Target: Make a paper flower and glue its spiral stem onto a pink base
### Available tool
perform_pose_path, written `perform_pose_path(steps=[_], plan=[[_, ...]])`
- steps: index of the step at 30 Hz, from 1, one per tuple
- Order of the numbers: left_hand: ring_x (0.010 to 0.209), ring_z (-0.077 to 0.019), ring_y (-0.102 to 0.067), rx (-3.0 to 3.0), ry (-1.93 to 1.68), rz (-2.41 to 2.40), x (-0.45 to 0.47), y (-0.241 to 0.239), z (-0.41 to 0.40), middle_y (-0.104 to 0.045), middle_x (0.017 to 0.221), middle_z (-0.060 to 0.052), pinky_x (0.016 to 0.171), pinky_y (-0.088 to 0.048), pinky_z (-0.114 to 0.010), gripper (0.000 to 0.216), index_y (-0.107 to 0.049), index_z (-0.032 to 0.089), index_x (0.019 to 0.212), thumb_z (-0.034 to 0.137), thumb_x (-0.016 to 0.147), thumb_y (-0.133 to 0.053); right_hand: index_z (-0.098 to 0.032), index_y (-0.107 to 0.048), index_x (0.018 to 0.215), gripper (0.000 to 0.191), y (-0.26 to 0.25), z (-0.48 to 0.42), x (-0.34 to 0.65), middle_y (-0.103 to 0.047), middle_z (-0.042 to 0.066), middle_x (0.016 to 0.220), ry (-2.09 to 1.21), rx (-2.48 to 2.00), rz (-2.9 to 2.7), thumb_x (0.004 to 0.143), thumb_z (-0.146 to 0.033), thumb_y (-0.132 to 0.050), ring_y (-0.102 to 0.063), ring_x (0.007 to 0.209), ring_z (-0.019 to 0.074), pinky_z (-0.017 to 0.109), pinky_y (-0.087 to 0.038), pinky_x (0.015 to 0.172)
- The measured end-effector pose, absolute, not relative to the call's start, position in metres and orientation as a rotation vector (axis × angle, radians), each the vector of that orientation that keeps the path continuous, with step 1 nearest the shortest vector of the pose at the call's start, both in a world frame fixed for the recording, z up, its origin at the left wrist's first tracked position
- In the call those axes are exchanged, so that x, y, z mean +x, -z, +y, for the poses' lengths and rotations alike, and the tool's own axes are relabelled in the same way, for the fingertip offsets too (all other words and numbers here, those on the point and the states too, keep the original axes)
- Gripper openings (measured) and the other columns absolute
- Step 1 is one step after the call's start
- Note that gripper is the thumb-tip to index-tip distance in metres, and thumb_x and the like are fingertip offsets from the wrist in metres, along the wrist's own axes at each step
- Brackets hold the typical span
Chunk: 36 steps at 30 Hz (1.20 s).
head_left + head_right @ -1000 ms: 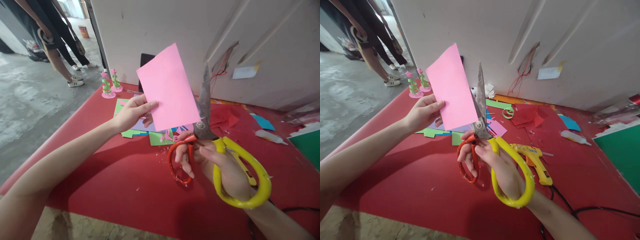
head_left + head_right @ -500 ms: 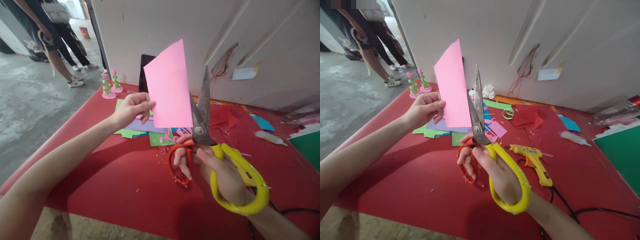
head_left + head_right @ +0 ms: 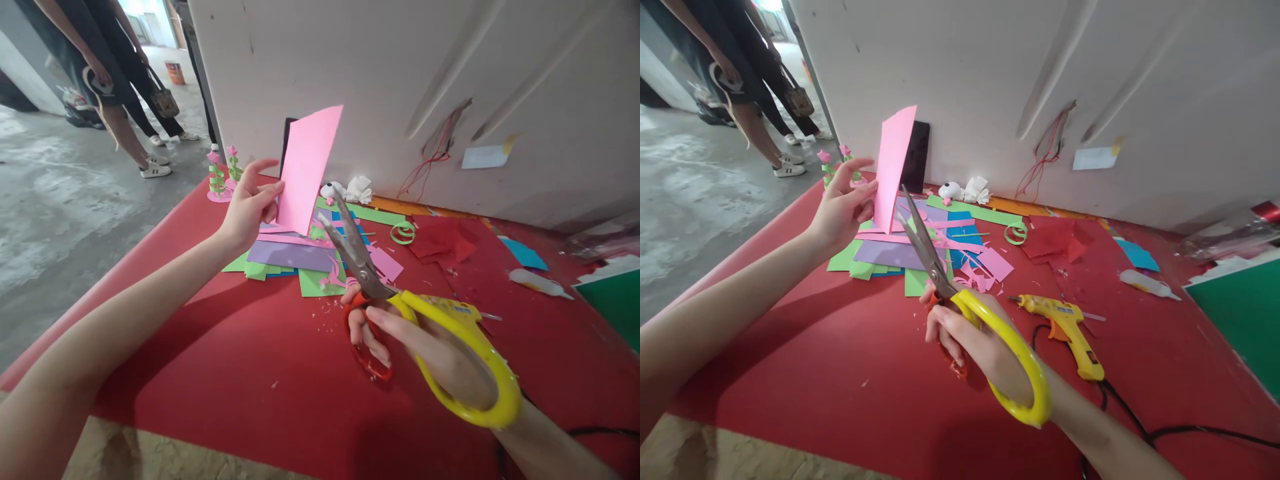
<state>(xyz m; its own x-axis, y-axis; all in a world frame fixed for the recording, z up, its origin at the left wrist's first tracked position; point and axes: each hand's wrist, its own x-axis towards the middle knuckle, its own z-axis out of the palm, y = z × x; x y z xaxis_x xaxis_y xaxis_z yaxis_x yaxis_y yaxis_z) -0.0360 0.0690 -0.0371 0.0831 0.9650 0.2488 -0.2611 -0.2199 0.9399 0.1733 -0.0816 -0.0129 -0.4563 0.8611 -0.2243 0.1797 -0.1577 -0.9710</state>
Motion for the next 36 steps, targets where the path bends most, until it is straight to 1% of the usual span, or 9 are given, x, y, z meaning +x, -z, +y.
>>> perform_pose_path(steps=[5,8,12,18,21,23,27,32,36], plan=[[0.038,0.0003,-0.035,1.204,-1.203,0.745,-0.037,0.036,0.071,-0.060,0.070,0.002,0.037,-0.025,-0.020,0.015,-0.066,0.018,0.076,0.012,0.073,-0.053,-0.015,-0.049,0.082,0.026,0.011,-0.081,0.181,-0.049,0.001,0.066,-1.352,-1.070,-1.470,0.093,-0.038,-0.042,-0.045,0.053,0.0050,0.021,-0.043,0.054],[0.038,-0.0007,-0.038,1.248,-1.007,0.612,-0.035,0.037,0.067,-0.063,0.068,0.001,0.038,-0.028,-0.020,0.027,-0.071,0.017,0.086,0.007,0.066,-0.056,-0.016,-0.051,0.089,0.018,0.011,-0.077,0.189,-0.052,0.002,0.070,-1.172,-1.066,-1.431,0.091,-0.033,-0.046,-0.047,0.057,0.0061,0.022,-0.042,0.056],[0.043,0.0008,-0.046,1.395,-0.867,0.465,-0.036,0.037,0.058,-0.068,0.109,-0.002,0.045,-0.041,-0.019,0.040,-0.071,0.025,0.101,0.008,0.065,-0.065,-0.018,-0.048,0.093,0.016,0.009,-0.067,0.195,-0.054,0.002,0.077,-1.007,-1.110,-1.331,0.085,-0.031,-0.053,-0.047,0.056,0.0066,0.024,-0.042,0.053],[0.105,-0.0143,-0.062,1.434,-0.718,0.392,-0.036,0.036,0.051,-0.066,0.120,0.001,0.081,-0.052,-0.020,0.060,-0.069,0.031,0.110,0.002,0.057,-0.071,-0.020,-0.045,0.095,0.029,0.012,-0.045,0.202,-0.058,0.002,0.085,-0.809,-1.278,-1.196,0.072,-0.025,-0.062,-0.047,0.056,0.0061,0.024,-0.042,0.051],[0.091,-0.0092,-0.064,1.392,-0.835,0.545,-0.029,0.039,0.051,-0.070,0.108,0.003,0.074,-0.050,-0.017,0.045,-0.072,0.030,0.100,0.011,0.060,-0.076,-0.021,-0.042,0.098,0.041,0.015,-0.036,0.208,-0.060,0.002,0.095,-0.769,-1.304,-1.181,0.066,-0.025,-0.068,-0.049,0.060,0.0059,0.023,-0.044,0.052],[0.071,-0.0056,-0.061,1.346,-0.974,0.722,-0.024,0.043,0.050,-0.071,0.080,0.002,0.067,-0.047,-0.017,0.011,-0.075,0.022,0.076,0.024,0.065,-0.077,-0.021,-0.040,0.097,0.046,0.018,-0.032,0.210,-0.060,0.003,0.098,-0.765,-1.310,-1.189,0.063,-0.025,-0.070,-0.050,0.065,0.0063,0.022,-0.046,0.056],[0.047,-0.0027,-0.038,1.401,-1.054,0.846,-0.018,0.050,0.048,-0.042,0.040,0.005,0.055,-0.034,-0.022,0.049,-0.047,0.014,0.040,0.042,0.072,-0.072,-0.019,-0.040,0.096,0.048,0.022,-0.031,0.203,-0.060,0.003,0.090,-0.836,-1.320,-1.254,0.059,-0.029,-0.070,-0.052,0.067,0.0078,0.024,-0.049,0.061],[0.046,-0.0034,-0.031,1.420,-0.925,0.880,-0.013,0.051,0.039,-0.034,0.042,0.006,0.051,-0.023,-0.025,0.051,-0.039,0.016,0.045,0.046,0.072,-0.070,-0.017,-0.046,0.092,0.035,0.032,-0.038,0.186,-0.058,0.005,0.084,-0.889,-1.304,-1.382,0.066,-0.035,-0.062,-0.057,0.077,0.0133,0.029,-0.052,0.070],[0.059,-0.0070,-0.048,1.464,-0.844,0.889,-0.010,0.048,0.032,-0.059,0.064,0.001,0.057,-0.035,-0.023,0.038,-0.060,0.016,0.065,0.052,0.070,-0.069,-0.018,-0.047,0.085,0.022,0.032,-0.044,0.184,-0.055,0.004,0.075,-0.800,-1.261,-1.492,0.071,-0.032,-0.058,-0.054,0.076,0.0131,0.028,-0.050,0.068]])
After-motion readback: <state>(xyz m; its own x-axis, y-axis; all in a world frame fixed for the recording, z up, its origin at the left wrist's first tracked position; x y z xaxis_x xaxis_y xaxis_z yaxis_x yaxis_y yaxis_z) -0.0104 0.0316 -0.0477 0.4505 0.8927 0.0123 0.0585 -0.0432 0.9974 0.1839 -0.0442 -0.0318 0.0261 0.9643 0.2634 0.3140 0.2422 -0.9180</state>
